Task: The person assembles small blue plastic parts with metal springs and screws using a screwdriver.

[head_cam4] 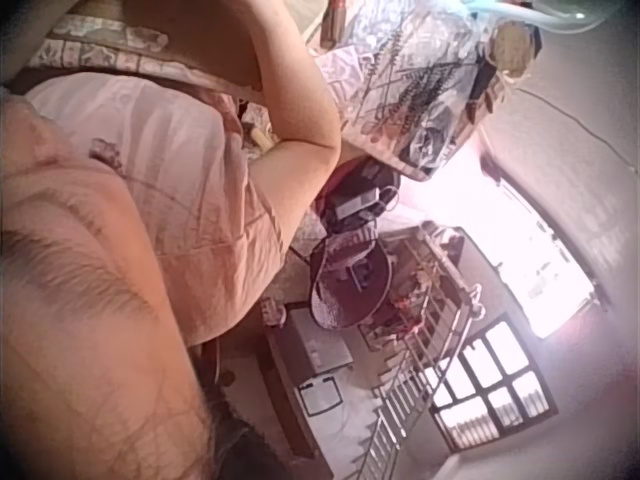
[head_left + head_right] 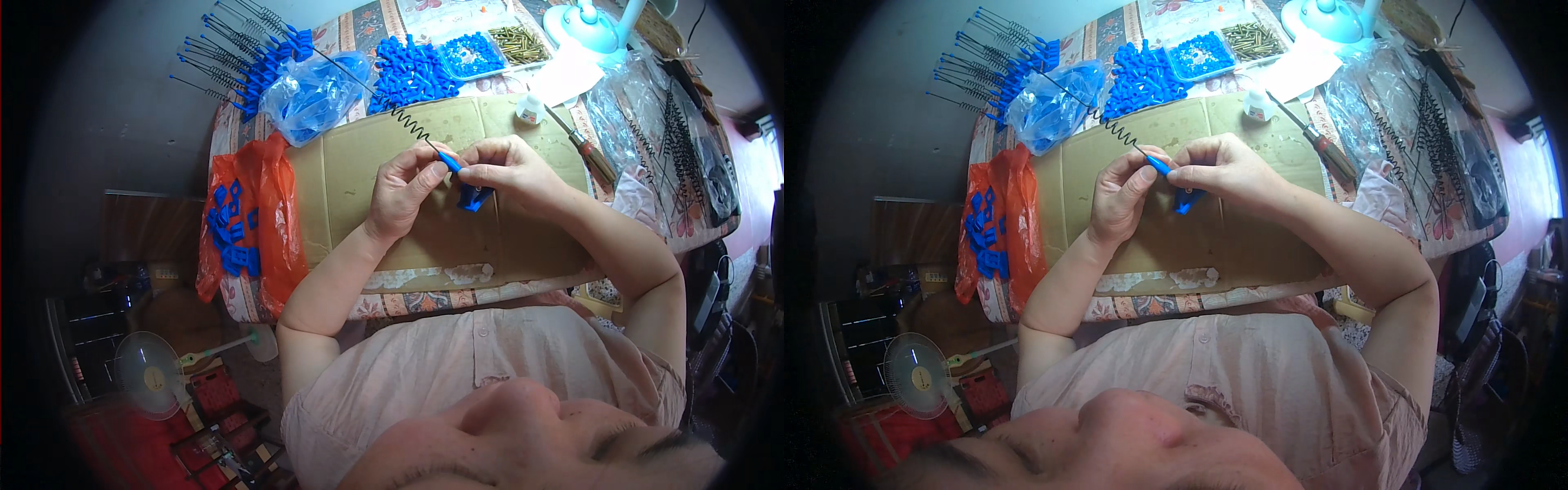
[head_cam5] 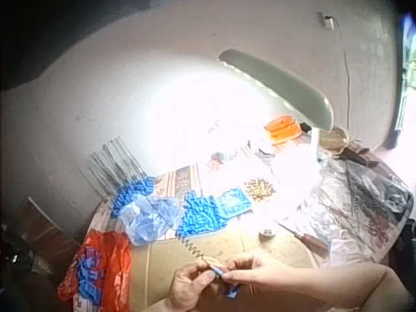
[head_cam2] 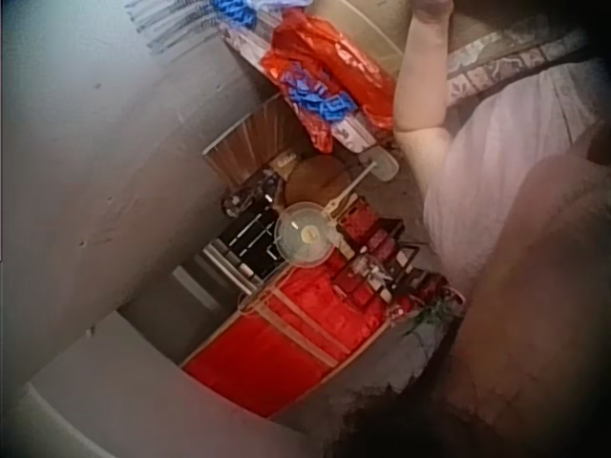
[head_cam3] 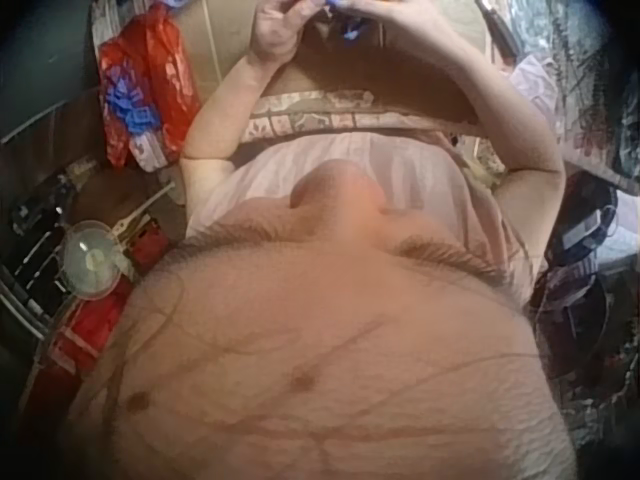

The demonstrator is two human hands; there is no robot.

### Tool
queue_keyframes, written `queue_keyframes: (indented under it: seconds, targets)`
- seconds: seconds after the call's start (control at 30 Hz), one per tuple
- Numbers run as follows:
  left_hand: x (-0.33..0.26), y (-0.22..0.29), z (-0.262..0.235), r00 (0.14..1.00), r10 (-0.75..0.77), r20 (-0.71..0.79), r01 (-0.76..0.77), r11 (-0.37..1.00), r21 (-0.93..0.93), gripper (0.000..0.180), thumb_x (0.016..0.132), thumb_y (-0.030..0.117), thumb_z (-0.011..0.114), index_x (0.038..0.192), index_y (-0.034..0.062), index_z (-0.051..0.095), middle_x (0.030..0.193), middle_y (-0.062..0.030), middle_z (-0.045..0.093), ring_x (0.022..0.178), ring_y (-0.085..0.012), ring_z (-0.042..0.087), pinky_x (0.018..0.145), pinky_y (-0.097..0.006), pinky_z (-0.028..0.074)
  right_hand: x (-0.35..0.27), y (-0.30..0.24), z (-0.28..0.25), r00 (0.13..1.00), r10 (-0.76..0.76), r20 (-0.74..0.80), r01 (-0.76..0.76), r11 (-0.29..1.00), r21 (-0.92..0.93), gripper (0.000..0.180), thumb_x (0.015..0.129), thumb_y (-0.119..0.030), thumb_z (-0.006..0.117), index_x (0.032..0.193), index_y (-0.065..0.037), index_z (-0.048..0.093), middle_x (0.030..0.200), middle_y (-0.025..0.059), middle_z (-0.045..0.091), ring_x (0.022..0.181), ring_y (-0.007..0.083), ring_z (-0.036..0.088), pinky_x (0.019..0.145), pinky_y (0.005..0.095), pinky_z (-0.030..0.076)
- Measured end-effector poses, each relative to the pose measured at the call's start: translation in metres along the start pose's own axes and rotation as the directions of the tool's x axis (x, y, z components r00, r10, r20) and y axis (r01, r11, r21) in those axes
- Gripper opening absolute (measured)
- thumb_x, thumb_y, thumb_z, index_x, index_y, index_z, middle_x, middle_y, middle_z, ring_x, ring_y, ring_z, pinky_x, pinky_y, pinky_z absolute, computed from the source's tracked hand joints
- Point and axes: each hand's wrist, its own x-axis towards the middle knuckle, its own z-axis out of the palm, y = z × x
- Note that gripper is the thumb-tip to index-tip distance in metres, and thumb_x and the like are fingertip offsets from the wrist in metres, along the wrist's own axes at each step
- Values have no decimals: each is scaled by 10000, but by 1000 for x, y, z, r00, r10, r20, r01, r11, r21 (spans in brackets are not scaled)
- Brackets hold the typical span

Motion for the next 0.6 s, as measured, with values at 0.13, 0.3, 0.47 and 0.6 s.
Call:
queue_keyframes:
  seconds: [0.13, 0.3, 0.47, 0.6]
  targets:
    - [0, -1, -1, 1000, 1, -10, -1, 1000, 8, 129, 940, 91, 575, 1006, 27, 666, 1012, -43, 644, 963, -115, 571, 896, -283, 438, 0, 0, 0, 1000, 10, 5, -10, 1000, 8, 209, 897, -168, 649, 945, 35, 659, 859, 88, 688, 766, 120, 637, 729, 256, 514]
    - [-1, -1, -1, 1000, -6, -18, 5, 999, -32, 132, 941, 94, 571, 994, 31, 674, 1011, -42, 636, 959, -118, 564, 887, -277, 434, 1, 1, -4, 999, 21, 50, -22, 999, 23, 233, 897, -191, 648, 961, 33, 662, 898, 102, 701, 780, 120, 640, 749, 260, 510]
    - [-2, -4, -4, 998, -39, -39, 36, 996, -76, 125, 931, 78, 576, 994, 29, 672, 1008, -42, 632, 955, -117, 562, 882, -275, 435, 2, 1, -3, 997, 42, 69, -45, 998, 45, 247, 901, -200, 643, 977, 34, 663, 903, 101, 703, 794, 121, 645, 762, 264, 510]
    - [-3, -9, -10, 999, -26, -37, 21, 993, -113, 145, 939, 63, 554, 1041, 24, 649, 1035, -69, 629, 962, -144, 590, 891, -293, 456, 3, 3, -4, 993, 67, 97, -74, 995, 64, 244, 904, -188, 641, 1000, 35, 659, 908, 99, 703, 804, 123, 649, 766, 264, 510]
